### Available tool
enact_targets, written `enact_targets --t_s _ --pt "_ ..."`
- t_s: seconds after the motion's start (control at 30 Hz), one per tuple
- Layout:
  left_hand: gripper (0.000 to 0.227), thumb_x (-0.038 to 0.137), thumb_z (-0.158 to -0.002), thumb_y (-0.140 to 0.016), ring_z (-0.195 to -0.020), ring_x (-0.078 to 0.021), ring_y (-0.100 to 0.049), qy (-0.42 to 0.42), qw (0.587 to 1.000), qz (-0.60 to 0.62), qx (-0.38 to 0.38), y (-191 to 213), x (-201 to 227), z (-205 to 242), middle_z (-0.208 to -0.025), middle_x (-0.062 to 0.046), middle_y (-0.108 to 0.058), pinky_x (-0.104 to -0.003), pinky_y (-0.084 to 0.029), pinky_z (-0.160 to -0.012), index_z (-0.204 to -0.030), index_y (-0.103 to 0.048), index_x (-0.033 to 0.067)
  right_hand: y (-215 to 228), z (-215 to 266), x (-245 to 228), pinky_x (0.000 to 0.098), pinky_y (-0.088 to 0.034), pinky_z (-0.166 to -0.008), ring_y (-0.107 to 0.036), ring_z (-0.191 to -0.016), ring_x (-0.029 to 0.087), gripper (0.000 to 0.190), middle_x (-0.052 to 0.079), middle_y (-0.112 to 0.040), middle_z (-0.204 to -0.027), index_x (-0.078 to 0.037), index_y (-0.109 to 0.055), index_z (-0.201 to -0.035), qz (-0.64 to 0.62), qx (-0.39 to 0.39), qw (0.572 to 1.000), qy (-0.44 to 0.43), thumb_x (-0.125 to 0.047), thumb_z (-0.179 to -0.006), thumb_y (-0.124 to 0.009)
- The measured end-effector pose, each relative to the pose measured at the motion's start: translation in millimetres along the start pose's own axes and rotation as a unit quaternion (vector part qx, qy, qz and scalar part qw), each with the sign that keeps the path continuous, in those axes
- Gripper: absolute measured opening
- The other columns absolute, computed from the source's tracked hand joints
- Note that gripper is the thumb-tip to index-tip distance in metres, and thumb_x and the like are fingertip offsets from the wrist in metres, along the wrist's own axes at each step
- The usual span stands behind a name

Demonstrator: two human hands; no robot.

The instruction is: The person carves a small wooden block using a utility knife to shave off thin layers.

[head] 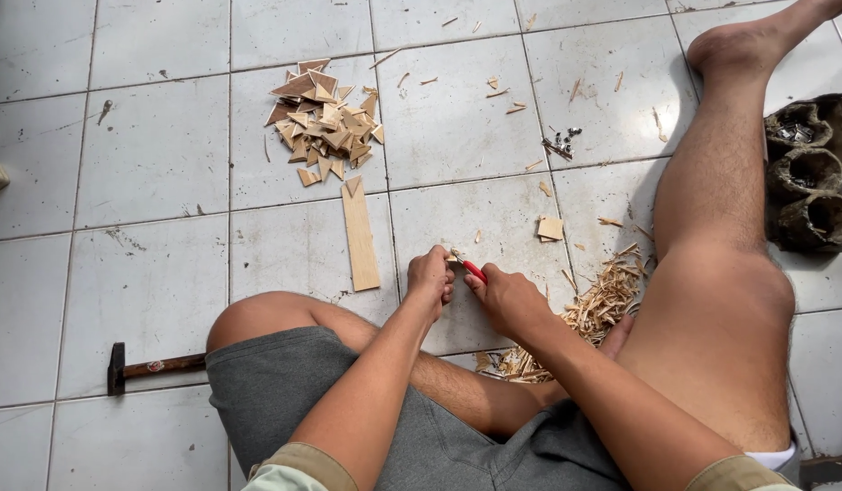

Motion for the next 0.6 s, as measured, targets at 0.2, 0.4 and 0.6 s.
enact_targets --t_s 0.2,0.4,0.6 --pt "0.022 0.022 -0.07 -0.047 -0.026 -0.0094 -0.03 -0.017 1.0 -0.01 0.01 0.4 -2.3 1.3 -0.037 0.001 -0.03 -0.023 -0.024 -0.029 -0.05 -0.041 0.0151 -5.2 -2.1 8.7 0.0463 -0.051 -0.068 -0.063 -0.08 0.041 0.049 0.024 -0.062 -0.079 -0.005 -0.059 -0.1 -0.049 0.005 0.999 0.013 -0.044 -0.091 -0.032" --pt "0.02 0.023 -0.068 -0.049 -0.027 -0.0099 -0.033 -0.023 0.999 -0.022 0.007 0.5 -12.2 -13.7 -0.037 0.0 -0.032 -0.024 -0.028 -0.028 -0.051 -0.042 0.0154 -2.0 14.3 5.7 0.0453 -0.052 -0.07 -0.063 -0.084 0.041 0.047 0.025 -0.063 -0.085 -0.006 -0.059 -0.103 -0.052 0.009 0.999 -0.001 -0.042 -0.091 -0.032" --pt "0.022 0.022 -0.069 -0.048 -0.029 -0.0083 -0.03 -0.011 1.0 -0.01 -0.012 2.2 1.1 4.3 -0.039 0.002 -0.029 -0.023 -0.025 -0.029 -0.05 -0.039 0.0151 -3.7 3.9 2.3 0.0428 -0.053 -0.068 -0.064 -0.081 0.038 0.046 0.023 -0.064 -0.084 -0.007 -0.058 -0.104 0.0 0.001 1.0 -0.004 -0.043 -0.091 -0.032"
Point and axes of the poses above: each hand's wrist, its own z-axis away from the middle knuckle, its own y-axis out of the back of the hand, x = y × z, the point moved 1 cm from there along -z, towards the middle knuckle
